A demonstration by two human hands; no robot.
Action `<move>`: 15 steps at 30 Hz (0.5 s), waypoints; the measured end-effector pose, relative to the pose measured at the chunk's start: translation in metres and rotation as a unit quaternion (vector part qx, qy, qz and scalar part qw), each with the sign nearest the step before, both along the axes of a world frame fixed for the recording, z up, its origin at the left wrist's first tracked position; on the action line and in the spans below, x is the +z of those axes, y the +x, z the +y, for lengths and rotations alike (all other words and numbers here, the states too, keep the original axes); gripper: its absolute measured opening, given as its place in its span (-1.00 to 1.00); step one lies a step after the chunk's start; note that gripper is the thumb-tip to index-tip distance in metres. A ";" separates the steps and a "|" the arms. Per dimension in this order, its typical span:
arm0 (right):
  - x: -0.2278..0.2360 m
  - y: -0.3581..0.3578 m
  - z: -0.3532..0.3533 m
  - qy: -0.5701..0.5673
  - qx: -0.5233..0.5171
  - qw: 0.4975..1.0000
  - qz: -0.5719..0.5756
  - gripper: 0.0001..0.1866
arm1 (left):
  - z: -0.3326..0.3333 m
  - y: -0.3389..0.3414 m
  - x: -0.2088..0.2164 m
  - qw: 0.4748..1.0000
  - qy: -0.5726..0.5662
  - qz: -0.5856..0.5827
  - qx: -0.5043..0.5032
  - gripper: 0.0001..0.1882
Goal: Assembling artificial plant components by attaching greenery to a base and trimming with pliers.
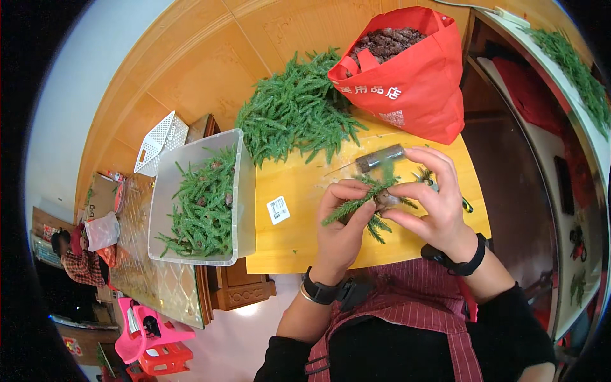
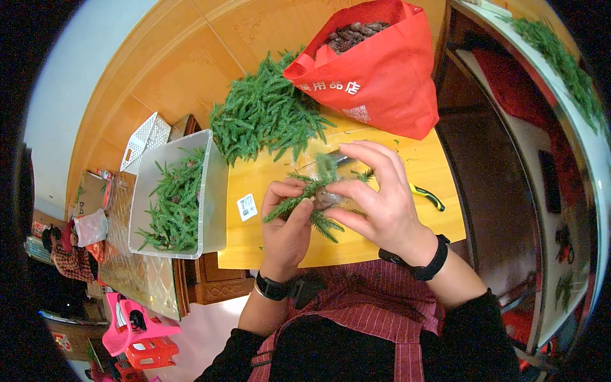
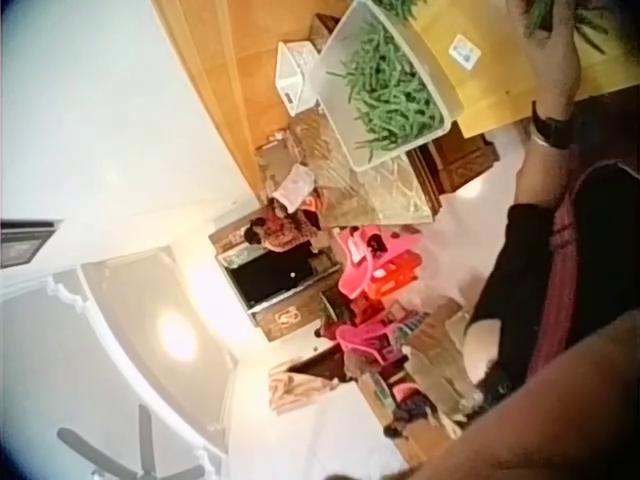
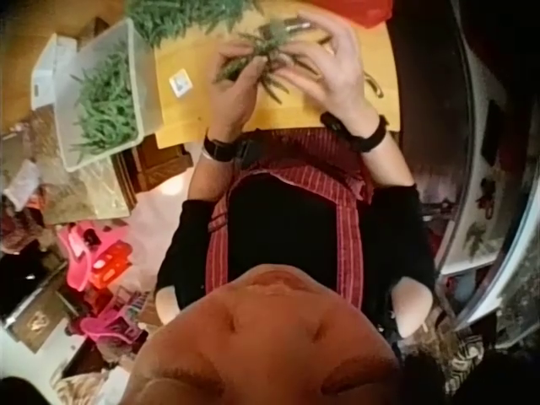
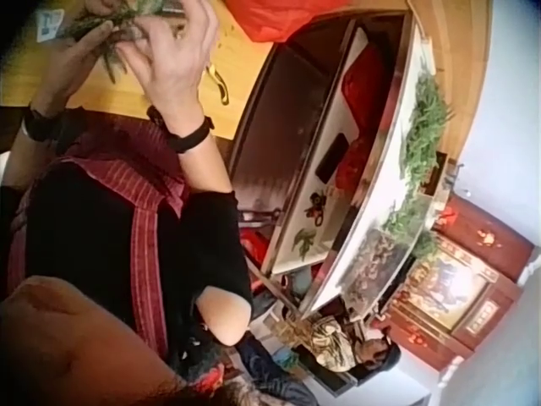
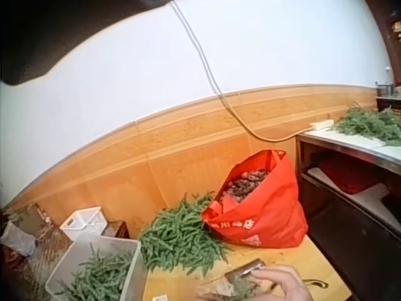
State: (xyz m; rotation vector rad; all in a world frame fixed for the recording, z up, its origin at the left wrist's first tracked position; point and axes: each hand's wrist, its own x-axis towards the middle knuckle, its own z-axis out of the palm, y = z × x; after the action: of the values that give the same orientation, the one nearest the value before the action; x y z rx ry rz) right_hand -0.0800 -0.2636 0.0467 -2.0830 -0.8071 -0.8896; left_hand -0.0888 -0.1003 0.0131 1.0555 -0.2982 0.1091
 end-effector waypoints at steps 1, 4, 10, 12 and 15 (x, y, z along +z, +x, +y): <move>-0.001 0.000 0.000 0.000 0.001 1.000 -0.001 -0.63 | 0.000 0.000 0.000 1.000 0.000 -0.001 0.001 -0.81; -0.001 -0.004 0.000 -0.022 -0.038 0.999 0.002 -0.62 | -0.006 -0.002 0.001 0.999 0.002 0.015 0.028 -0.80; -0.003 -0.009 0.005 -0.029 -0.100 0.994 -0.018 -0.64 | -0.010 -0.001 0.002 0.998 0.008 -0.018 0.066 -0.82; -0.006 -0.008 0.006 0.015 -0.076 0.997 0.009 -0.68 | -0.011 -0.001 0.005 0.994 0.025 0.002 0.109 -0.82; -0.001 -0.009 0.003 0.019 -0.057 0.998 0.007 -0.70 | -0.009 -0.002 0.007 0.989 0.078 -0.003 0.124 -0.80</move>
State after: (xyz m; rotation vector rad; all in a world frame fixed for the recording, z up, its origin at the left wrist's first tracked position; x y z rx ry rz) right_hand -0.0885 -0.2605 0.0455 -2.1171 -0.6646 -0.9440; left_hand -0.0904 -0.1096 0.0203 1.2446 -0.1812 0.3158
